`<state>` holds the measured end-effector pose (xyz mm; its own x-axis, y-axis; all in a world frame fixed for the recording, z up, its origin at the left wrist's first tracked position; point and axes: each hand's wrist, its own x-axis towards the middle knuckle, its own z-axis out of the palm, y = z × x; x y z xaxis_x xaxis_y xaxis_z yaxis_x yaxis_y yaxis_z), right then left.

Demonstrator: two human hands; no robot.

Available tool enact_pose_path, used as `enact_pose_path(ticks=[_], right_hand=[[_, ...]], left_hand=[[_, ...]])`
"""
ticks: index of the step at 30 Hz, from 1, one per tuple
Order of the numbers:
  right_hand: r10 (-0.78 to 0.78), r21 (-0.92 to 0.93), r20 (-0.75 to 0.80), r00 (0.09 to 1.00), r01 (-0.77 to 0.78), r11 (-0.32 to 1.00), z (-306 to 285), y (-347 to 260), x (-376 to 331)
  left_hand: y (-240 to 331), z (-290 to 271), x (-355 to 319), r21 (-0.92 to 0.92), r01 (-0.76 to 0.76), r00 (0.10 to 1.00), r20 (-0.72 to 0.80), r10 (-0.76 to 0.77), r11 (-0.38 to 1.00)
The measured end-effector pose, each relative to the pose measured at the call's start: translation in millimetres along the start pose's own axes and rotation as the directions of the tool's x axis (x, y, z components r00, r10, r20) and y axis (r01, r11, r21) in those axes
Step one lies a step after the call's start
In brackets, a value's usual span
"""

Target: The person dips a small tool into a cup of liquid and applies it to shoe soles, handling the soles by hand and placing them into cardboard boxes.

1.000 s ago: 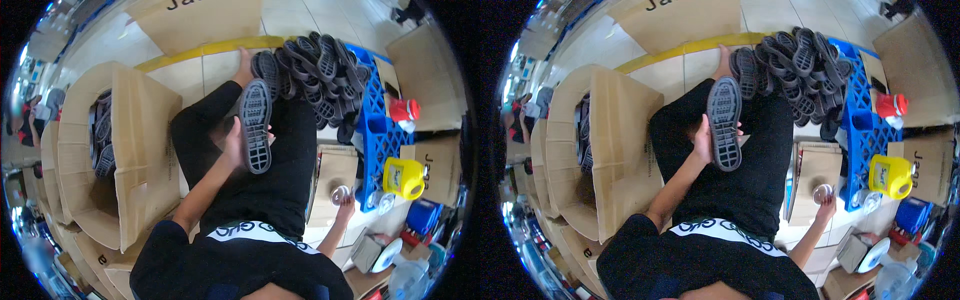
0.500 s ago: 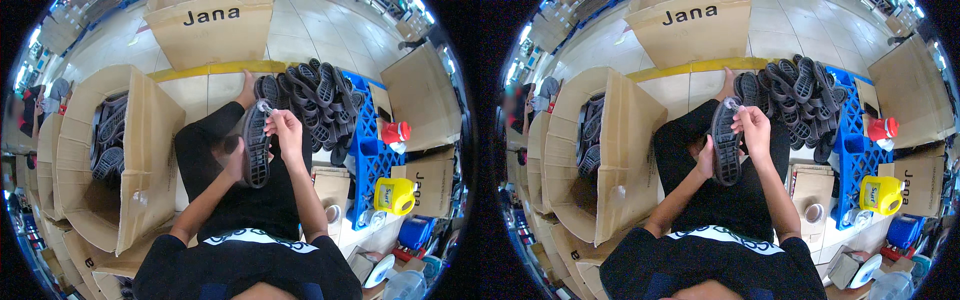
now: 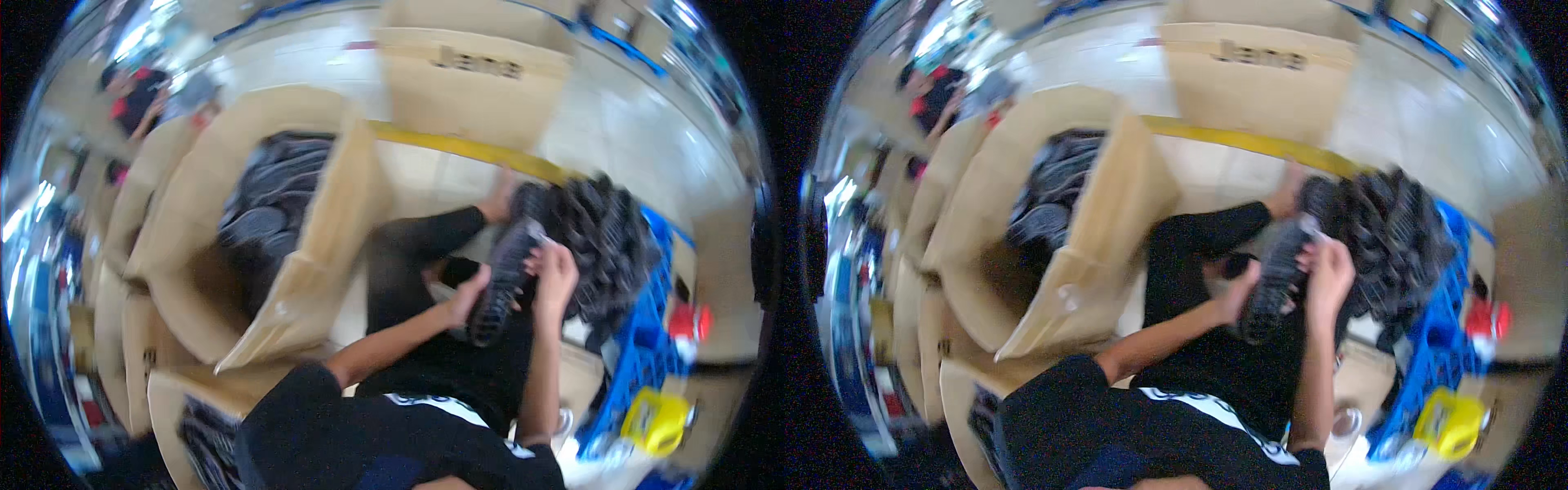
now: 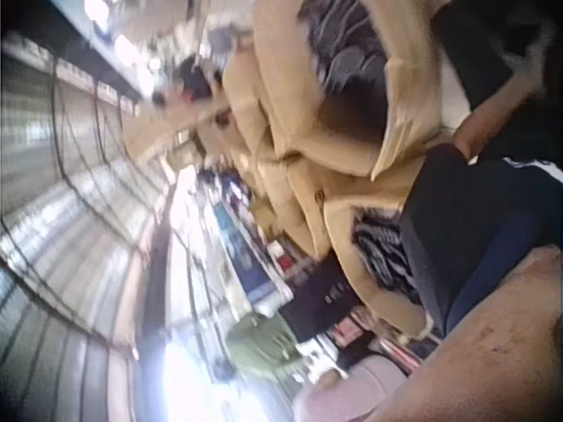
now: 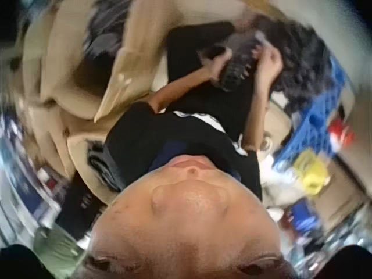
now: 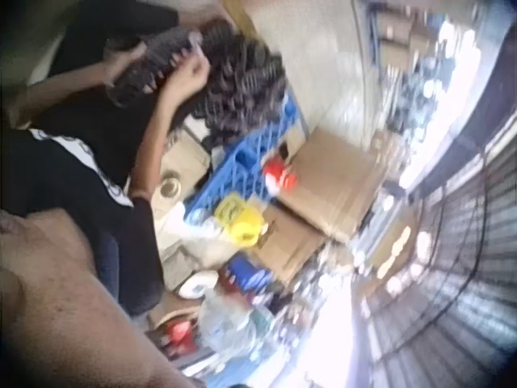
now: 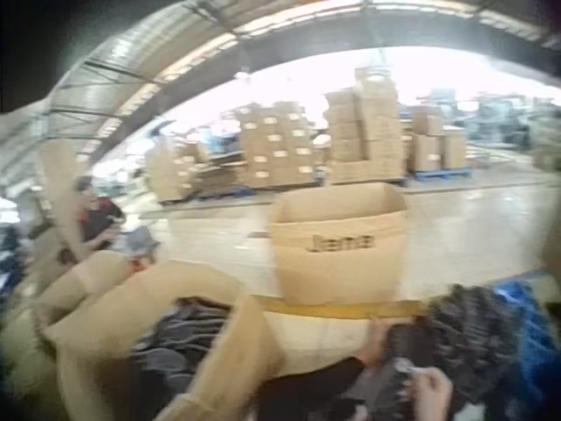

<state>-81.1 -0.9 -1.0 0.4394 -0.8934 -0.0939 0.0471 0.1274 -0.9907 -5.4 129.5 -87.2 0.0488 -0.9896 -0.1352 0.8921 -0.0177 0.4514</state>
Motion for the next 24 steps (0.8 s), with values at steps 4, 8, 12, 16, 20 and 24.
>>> enact_pose_path(ticks=[4,8,12,16,20,24], right_hand=[[-0.121,-0.102,0.047,0.991,0.126,0.987,-22.8,14.2,10.7],[-0.193,-0.173,0.241,0.951,0.238,0.956,-4.1,3.3,-0.2],[-0.204,-0.352,0.392,0.897,0.352,0.867,-4.0,-5.7,-13.5],[-0.19,-0.516,0.492,0.849,0.461,0.722,-25.2,-7.0,-19.6],[-0.145,-0.443,0.547,0.824,0.432,0.785,2.4,0.9,-22.5],[-0.207,-0.39,0.593,0.778,0.503,0.771,2.6,-2.6,-33.5]], left_hand=[[-3.7,10.2,1.8,0.057,-0.006,0.999,0.033,0.004,0.998],[6.7,11.4,-14.2,0.114,-0.046,0.998,0.04,0.042,0.992],[-1.1,11.8,-12.1,0.051,-0.085,0.996,0.005,0.085,0.995],[-5.3,15.5,-0.9,-0.1,-0.02,0.998,0.055,0.026,0.995],[17.6,7.8,-9.0,-0.086,-0.091,0.962,-0.267,0.065,0.992],[26.4,1.1,-8.6,-0.004,-0.103,0.983,-0.153,0.101,0.995]])
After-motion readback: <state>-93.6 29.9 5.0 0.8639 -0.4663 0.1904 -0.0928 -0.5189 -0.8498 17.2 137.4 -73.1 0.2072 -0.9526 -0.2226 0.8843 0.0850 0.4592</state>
